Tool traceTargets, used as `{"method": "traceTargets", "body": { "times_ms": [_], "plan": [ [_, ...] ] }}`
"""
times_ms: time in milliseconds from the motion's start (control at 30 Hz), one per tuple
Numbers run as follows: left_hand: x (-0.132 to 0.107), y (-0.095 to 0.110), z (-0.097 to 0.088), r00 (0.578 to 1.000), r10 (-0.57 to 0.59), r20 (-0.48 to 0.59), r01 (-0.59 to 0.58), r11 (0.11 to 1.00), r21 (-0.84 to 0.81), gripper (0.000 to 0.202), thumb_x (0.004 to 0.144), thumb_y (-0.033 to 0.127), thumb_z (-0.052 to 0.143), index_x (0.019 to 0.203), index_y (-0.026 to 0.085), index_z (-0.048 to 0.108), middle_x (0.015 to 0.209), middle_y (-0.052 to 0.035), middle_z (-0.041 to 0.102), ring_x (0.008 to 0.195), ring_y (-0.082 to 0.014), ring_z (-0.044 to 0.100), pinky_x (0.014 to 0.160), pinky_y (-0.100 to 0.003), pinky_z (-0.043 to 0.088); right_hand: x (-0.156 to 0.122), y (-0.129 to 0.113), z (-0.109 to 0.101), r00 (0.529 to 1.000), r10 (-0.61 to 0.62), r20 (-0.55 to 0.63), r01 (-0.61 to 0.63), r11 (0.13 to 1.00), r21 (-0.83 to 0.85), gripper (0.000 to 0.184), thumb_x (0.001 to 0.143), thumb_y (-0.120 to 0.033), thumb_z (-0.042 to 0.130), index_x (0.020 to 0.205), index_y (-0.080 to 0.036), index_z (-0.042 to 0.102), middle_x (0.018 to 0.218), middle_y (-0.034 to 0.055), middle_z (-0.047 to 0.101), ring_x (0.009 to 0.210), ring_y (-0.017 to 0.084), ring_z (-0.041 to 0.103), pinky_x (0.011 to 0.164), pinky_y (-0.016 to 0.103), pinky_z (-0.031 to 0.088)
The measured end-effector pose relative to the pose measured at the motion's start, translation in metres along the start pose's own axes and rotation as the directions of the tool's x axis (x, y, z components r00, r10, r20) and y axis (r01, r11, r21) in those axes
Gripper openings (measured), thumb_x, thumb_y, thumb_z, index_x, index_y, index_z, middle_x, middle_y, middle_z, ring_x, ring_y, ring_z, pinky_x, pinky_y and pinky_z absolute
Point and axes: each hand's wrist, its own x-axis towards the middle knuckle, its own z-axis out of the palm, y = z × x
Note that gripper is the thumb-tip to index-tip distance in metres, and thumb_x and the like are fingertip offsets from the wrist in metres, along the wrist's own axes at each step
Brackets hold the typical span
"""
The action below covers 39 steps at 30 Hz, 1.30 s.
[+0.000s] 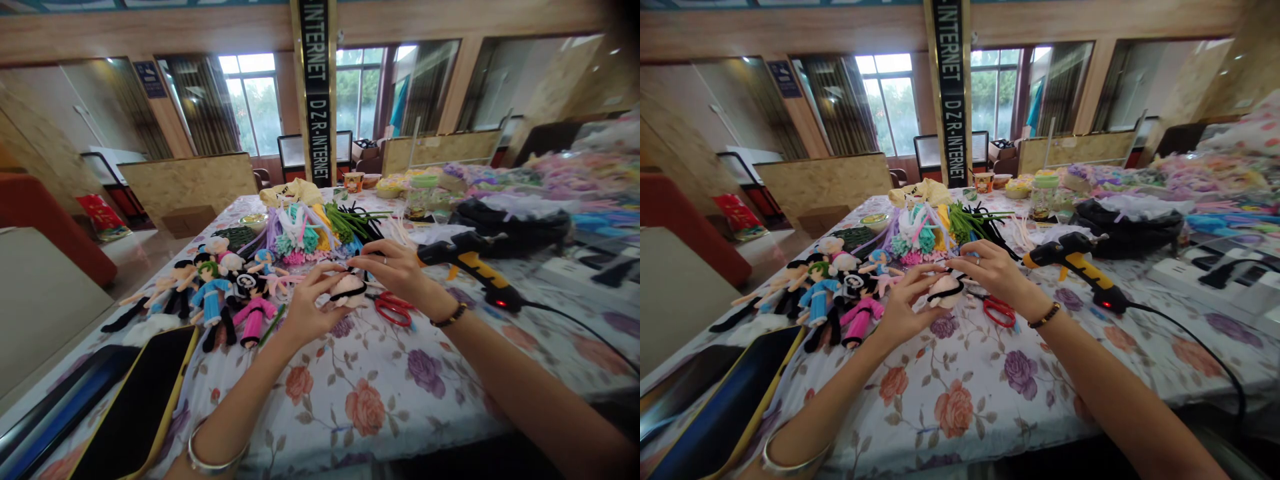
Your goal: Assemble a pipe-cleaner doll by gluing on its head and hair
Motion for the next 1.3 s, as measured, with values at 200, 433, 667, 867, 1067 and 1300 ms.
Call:
{"method": "traceTargets", "body": {
  "times_ms": [200,433,667,867,1067,1300],
  "plan": [
    [-0.0012,-0.001,0.0007,1.0,-0.018,0.019,0.017,0.999,0.052,0.034,0.068,0.027,0.069,0.101,0.019,0.067,0.106,-0.0133,0.061,0.099,-0.0233,0.06,0.086,-0.038,0.049,0.0003,-0.0001,-0.0011,0.997,-0.057,-0.047,0.057,0.998,0.011,0.025,0.09,-0.014,0.045,0.103,-0.022,0.065,0.082,0.0046,0.069,0.089,0.017,0.061,0.075,0.03,0.051],
    [-0.0019,-0.0006,0.0007,1.0,-0.024,0.017,0.023,0.998,0.059,0.035,0.067,0.025,0.071,0.101,0.02,0.065,0.111,-0.0125,0.058,0.102,-0.0228,0.058,0.084,-0.036,0.051,0.0021,-0.0006,-0.0027,0.996,-0.084,-0.018,0.084,0.996,-0.031,0.025,0.09,-0.013,0.045,0.101,-0.022,0.066,0.083,0.0027,0.07,0.088,0.016,0.061,0.075,0.03,0.05],
    [-0.002,0.0001,0.0014,0.999,0.034,0.015,-0.036,0.989,0.146,0.034,0.067,0.022,0.07,0.1,0.018,0.064,0.109,-0.0119,0.058,0.101,-0.0218,0.059,0.086,-0.035,0.051,0.0032,-0.0009,-0.003,0.992,-0.126,-0.003,0.126,0.991,-0.043,0.025,0.09,-0.012,0.046,0.106,-0.021,0.062,0.083,0.004,0.067,0.089,0.016,0.059,0.076,0.029,0.049],
    [-0.0027,-0.0009,0.0016,0.996,0.079,0.029,-0.083,0.979,0.185,0.035,0.066,0.018,0.071,0.099,0.015,0.063,0.109,-0.0123,0.058,0.101,-0.0208,0.059,0.085,-0.033,0.051,0.0033,0.0003,-0.0006,0.993,-0.097,0.06,0.099,0.994,-0.04,0.025,0.091,-0.014,0.043,0.105,-0.022,0.063,0.088,0.0068,0.063,0.087,0.015,0.058,0.075,0.028,0.047],
    [-0.0022,-0.0018,0.0009,0.996,0.089,0.021,-0.092,0.975,0.202,0.033,0.065,0.018,0.071,0.097,0.015,0.063,0.104,-0.0109,0.058,0.097,-0.0201,0.059,0.082,-0.033,0.052,0.0033,0.0018,0.0,0.979,-0.132,0.157,0.131,0.991,0.02,0.028,0.092,-0.013,0.041,0.111,-0.022,0.059,0.089,0.0053,0.067,0.091,0.017,0.057,0.078,0.03,0.045],
    [-0.0028,-0.0027,0.0016,0.993,0.116,0.032,-0.12,0.975,0.185,0.04,0.064,0.015,0.071,0.103,0.015,0.063,0.104,-0.0112,0.057,0.096,-0.0197,0.059,0.08,-0.032,0.052,0.004,0.002,0.0024,0.991,-0.062,0.115,0.057,0.997,0.042,0.021,0.091,-0.017,0.043,0.093,-0.021,0.064,0.084,0.0056,0.065,0.085,0.016,0.058,0.074,0.028,0.047]
  ]
}}
